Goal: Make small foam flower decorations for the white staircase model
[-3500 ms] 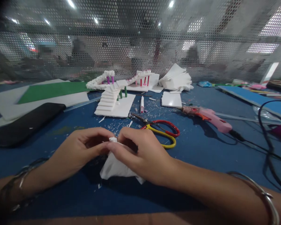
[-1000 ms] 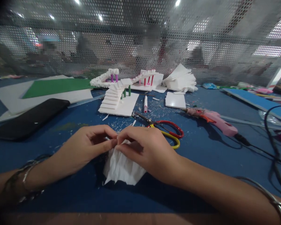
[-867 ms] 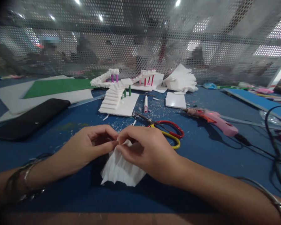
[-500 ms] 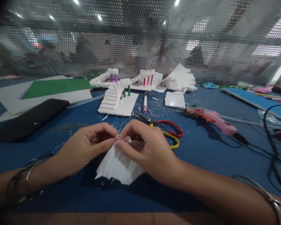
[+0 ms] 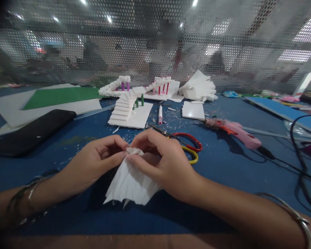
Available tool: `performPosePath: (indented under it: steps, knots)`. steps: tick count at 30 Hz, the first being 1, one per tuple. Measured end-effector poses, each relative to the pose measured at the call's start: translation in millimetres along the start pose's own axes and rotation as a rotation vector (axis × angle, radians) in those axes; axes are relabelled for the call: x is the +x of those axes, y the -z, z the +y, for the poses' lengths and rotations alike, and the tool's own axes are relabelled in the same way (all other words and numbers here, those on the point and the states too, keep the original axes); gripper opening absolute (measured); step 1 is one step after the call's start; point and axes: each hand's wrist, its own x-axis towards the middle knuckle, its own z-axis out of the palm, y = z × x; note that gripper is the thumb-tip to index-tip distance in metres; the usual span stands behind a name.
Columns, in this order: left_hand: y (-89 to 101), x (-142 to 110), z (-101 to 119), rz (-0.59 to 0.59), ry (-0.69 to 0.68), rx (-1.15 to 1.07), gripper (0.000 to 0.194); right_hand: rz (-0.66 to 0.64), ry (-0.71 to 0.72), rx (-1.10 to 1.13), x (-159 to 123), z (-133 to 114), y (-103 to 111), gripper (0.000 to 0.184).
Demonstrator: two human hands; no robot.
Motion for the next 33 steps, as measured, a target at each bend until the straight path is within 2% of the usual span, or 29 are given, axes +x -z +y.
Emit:
performPosePath:
  steps: [5,11,17,26,33]
  knots:
    - [1.7,0.5,1.6,0.019,-0.018,0.008,0.006,-0.014,-0.033,0.061,2.0,-0.1,1.4,0.003]
    - [1.3,-0.2,0.4,0.018,-0.043,0.032,0.004,-0.029,0.020,-0.041,4.1,-2.0,2.4,0.003]
    - [1.4,-0.6,-1.3,0.020,-0.064,0.059,0.006,-0.010,-0.035,-0.053,2.8,-3.1,0.9,0.004]
    - [0.1,-1.0,-0.3,-0.001,-0.112,0.182,0.003,-0.003,-0.039,-0.111,2.6,-2.3,-0.8,0.006]
    - [-1.4,-1.8,1.0,-0.006,-0.071,0.154,0.006,-0.003,-0.026,-0.097,1.8,1.0,-1.3,0.005]
